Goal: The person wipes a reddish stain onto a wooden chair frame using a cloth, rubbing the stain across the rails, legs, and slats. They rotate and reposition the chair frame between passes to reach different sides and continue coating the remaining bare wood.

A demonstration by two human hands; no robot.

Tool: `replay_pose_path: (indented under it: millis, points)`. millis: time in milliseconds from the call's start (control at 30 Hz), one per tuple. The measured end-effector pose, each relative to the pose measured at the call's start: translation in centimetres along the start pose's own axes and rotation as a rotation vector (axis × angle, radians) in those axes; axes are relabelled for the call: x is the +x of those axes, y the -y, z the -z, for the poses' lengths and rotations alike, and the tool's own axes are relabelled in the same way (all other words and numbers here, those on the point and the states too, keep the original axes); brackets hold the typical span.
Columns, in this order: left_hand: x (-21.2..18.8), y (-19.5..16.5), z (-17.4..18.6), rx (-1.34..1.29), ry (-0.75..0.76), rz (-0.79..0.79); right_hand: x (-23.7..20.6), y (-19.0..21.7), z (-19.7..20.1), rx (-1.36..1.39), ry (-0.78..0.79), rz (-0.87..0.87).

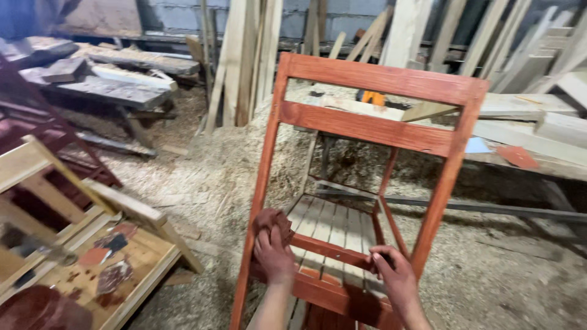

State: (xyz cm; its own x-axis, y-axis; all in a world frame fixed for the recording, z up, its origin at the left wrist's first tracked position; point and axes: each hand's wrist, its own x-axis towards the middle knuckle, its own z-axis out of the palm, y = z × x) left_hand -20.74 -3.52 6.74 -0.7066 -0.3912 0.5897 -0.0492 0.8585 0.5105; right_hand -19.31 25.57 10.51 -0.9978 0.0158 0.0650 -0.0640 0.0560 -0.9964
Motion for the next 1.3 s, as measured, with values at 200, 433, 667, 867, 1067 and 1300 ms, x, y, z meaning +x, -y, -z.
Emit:
replay_pose_path:
  millis: [200,433,667,867,1067,1300]
  points:
    - [-8.3,-12.4,-4.7,-0.289,0.198,0.061,-2.1,0.2,5.1,-0.013,-0.245,-0.056]
    - [-12.3,-23.3,-2.7,-0.297,0.415,-0.363,-3.4,0.7,7.1,0.044,-0.429,0.090]
    - [-2.6,-13.6,5.0,-0.721,0.621,0.577,-3.5,0.4,7.1,0.196,-0.398,0.099]
    - [4.9,-0.8,8.3,-0.136,0.173,0.187,-3.9,0.1,4.1,0.135,-0.345,0.038]
    - [6.6,1.7,8.2,0.339,0.449,-0.003,-4.1,0.1,3.2,0.090,-0.241,0.002]
    - [3.2,-4.6,3.9,-0.163,0.423,0.345,-5.5,-1.5,4.5,0.150,-0.273,-0.043]
